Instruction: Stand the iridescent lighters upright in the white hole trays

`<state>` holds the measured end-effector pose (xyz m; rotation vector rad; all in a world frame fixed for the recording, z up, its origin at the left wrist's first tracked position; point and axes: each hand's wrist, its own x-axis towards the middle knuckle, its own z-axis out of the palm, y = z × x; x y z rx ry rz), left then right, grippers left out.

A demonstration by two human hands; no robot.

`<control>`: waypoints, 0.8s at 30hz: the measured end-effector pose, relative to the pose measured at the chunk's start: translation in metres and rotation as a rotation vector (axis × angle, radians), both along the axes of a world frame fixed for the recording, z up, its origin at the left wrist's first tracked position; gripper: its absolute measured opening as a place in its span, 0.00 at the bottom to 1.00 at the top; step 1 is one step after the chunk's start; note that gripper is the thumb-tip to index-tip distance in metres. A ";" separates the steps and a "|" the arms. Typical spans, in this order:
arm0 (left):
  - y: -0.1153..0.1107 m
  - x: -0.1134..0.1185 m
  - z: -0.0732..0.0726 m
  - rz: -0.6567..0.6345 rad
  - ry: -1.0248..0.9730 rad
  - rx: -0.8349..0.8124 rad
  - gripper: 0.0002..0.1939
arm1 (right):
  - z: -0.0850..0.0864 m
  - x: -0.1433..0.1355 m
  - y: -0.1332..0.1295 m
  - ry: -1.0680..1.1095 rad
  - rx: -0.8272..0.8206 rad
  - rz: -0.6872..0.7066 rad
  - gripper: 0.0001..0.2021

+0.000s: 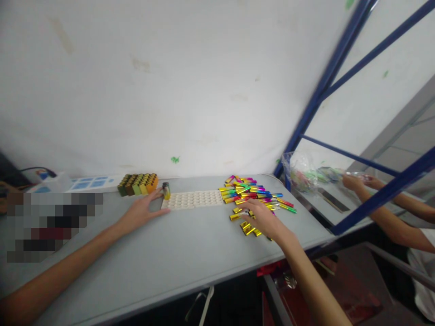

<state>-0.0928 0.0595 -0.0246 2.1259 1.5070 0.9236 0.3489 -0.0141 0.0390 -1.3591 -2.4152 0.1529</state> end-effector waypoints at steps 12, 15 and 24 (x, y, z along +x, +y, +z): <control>-0.001 -0.003 -0.003 -0.006 0.032 0.015 0.43 | -0.035 -0.019 0.023 -0.105 0.020 -0.044 0.09; 0.000 -0.004 -0.005 -0.015 0.029 0.030 0.42 | -0.029 -0.027 0.028 0.032 0.066 -0.020 0.13; -0.004 -0.002 -0.004 -0.011 0.028 0.035 0.47 | -0.001 -0.123 0.059 0.406 -0.016 0.156 0.14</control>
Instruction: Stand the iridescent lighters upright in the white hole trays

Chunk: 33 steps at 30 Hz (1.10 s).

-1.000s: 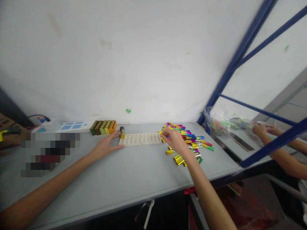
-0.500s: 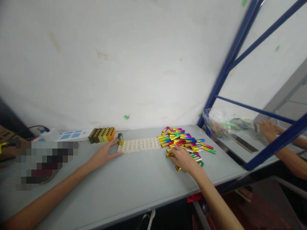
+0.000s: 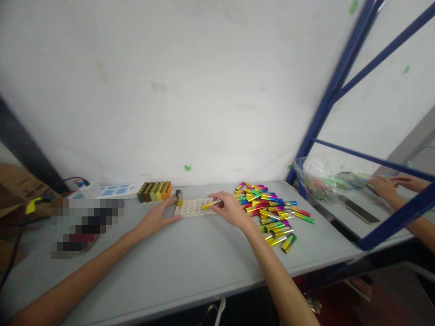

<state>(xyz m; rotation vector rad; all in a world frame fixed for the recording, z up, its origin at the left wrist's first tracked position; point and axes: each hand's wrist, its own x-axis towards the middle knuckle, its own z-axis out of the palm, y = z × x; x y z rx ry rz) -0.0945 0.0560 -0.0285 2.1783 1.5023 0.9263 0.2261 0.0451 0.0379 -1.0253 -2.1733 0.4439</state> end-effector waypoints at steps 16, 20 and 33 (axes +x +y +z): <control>0.000 0.000 -0.006 -0.037 -0.064 -0.006 0.44 | -0.039 -0.113 0.031 0.201 -0.105 0.090 0.10; 0.000 -0.001 -0.007 -0.045 -0.062 0.006 0.43 | -0.039 -0.109 0.028 0.173 -0.046 0.088 0.13; 0.001 0.001 -0.011 -0.045 -0.050 0.045 0.45 | -0.048 -0.125 0.033 0.065 0.017 -0.104 0.12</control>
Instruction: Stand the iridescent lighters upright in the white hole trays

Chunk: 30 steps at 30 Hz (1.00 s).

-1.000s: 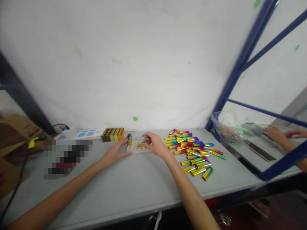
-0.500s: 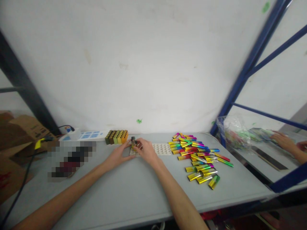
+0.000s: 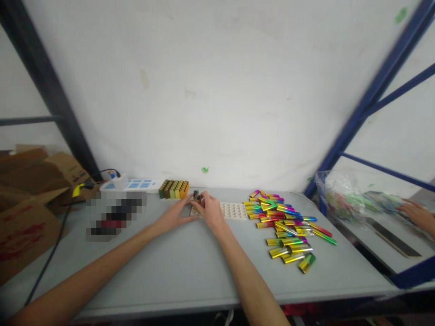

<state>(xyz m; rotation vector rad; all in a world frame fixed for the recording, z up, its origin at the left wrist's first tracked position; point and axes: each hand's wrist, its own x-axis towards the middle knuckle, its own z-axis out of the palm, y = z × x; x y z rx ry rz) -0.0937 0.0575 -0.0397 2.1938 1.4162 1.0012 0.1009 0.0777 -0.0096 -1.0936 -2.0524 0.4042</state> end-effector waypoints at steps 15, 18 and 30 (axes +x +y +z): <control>0.000 0.002 0.005 0.004 -0.020 -0.008 0.39 | 0.004 -0.025 0.001 -0.125 -0.154 -0.226 0.19; 0.001 0.002 0.005 0.039 -0.011 -0.028 0.46 | 0.014 -0.026 -0.007 -0.221 -0.165 -0.252 0.21; 0.005 0.000 0.003 0.040 -0.011 -0.018 0.49 | 0.025 -0.032 -0.014 -0.366 -0.206 -0.281 0.20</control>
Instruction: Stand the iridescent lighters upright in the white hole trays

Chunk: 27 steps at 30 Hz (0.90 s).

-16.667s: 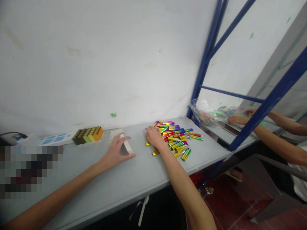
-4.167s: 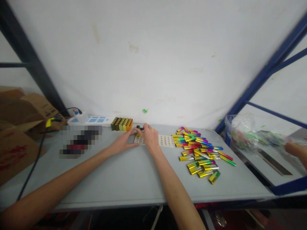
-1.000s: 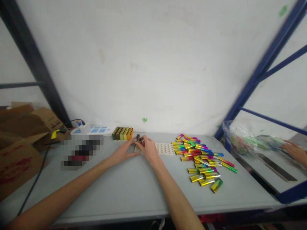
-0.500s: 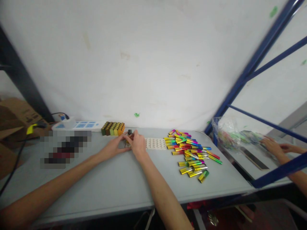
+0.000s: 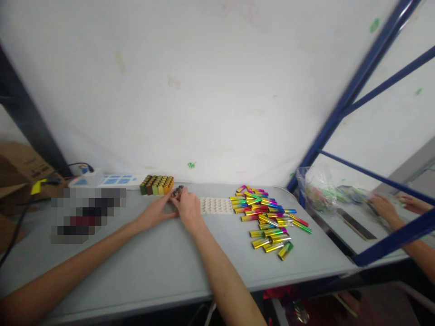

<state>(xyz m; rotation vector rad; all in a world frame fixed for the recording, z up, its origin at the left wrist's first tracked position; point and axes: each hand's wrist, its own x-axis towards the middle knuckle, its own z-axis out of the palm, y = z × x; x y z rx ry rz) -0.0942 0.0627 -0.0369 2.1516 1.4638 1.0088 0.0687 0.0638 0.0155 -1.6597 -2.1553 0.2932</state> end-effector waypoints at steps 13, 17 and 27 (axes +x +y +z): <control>0.000 -0.001 0.004 -0.029 -0.007 -0.024 0.50 | 0.001 0.041 0.001 -0.046 0.114 0.111 0.24; 0.002 -0.003 0.005 -0.009 0.027 -0.030 0.50 | 0.014 0.106 -0.002 0.022 0.128 0.204 0.12; 0.000 0.000 0.012 0.019 0.053 -0.050 0.47 | 0.005 0.304 -0.103 -0.166 0.132 0.243 0.14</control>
